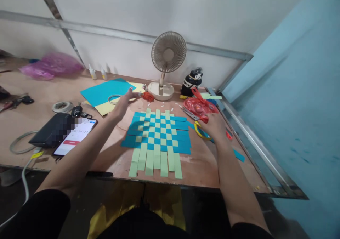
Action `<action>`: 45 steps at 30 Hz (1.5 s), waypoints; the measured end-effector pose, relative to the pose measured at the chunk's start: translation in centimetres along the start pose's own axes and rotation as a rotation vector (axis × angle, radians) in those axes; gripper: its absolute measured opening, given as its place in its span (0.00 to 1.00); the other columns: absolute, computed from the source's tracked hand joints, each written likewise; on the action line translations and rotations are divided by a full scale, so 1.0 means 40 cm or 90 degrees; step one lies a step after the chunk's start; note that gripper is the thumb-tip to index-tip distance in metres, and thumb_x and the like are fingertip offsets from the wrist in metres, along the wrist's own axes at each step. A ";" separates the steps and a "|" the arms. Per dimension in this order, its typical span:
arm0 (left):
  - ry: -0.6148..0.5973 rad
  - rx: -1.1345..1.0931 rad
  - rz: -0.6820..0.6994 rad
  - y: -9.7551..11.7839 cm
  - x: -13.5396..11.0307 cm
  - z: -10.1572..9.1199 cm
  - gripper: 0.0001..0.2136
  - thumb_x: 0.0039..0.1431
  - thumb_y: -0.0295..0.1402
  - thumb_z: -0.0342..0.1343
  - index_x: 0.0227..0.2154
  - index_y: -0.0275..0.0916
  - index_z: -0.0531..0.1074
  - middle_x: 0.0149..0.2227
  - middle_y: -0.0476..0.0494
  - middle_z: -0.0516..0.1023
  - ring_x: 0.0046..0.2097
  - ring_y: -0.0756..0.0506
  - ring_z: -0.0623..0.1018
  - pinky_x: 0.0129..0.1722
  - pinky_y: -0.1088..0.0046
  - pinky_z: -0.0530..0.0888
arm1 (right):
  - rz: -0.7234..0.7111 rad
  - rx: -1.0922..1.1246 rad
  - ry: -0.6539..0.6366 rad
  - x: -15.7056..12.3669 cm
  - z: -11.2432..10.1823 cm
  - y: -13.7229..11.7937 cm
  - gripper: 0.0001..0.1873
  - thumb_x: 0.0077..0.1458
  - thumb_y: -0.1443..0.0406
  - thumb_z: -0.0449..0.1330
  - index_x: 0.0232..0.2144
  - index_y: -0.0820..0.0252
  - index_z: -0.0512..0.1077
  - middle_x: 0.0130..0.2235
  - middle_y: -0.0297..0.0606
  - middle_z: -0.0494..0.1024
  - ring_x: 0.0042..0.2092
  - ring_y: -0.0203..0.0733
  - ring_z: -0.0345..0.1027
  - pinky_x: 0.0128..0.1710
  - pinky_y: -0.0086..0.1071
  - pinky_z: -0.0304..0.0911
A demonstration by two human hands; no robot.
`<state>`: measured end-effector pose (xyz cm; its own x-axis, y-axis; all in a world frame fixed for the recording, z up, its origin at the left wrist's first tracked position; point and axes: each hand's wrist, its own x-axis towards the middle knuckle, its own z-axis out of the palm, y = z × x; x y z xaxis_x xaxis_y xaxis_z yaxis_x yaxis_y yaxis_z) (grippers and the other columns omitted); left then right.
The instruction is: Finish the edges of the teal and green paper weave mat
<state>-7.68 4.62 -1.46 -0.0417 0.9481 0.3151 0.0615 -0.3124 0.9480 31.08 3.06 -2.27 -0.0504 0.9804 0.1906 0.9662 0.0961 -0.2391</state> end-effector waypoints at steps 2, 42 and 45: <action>-0.118 -0.168 -0.078 0.027 -0.045 0.040 0.31 0.59 0.60 0.41 0.45 0.39 0.76 0.51 0.39 0.77 0.58 0.36 0.71 0.57 0.56 0.66 | -0.062 0.029 0.141 -0.009 0.002 -0.046 0.18 0.59 0.61 0.50 0.43 0.66 0.72 0.49 0.56 0.73 0.56 0.57 0.61 0.56 0.49 0.55; -0.211 -0.380 -0.186 0.037 -0.250 0.132 0.09 0.58 0.37 0.59 0.40 0.45 0.80 0.63 0.48 0.65 0.68 0.40 0.55 0.66 0.57 0.48 | -0.482 0.232 0.375 -0.142 0.051 -0.334 0.29 0.58 0.64 0.60 0.61 0.53 0.59 0.52 0.47 0.70 0.55 0.51 0.65 0.51 0.45 0.64; -0.210 -0.336 -0.197 0.023 -0.253 0.130 0.12 0.58 0.34 0.60 0.45 0.46 0.78 0.63 0.46 0.65 0.68 0.41 0.54 0.67 0.57 0.48 | -0.501 0.208 0.353 -0.142 0.058 -0.340 0.13 0.59 0.68 0.58 0.47 0.56 0.71 0.38 0.40 0.77 0.42 0.44 0.70 0.43 0.38 0.65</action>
<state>-2.00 -4.96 -4.01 0.3316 0.9403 0.0763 -0.4007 0.0672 0.9138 17.62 -3.41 -2.31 -0.4381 0.4076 0.8012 0.5886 0.8037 -0.0871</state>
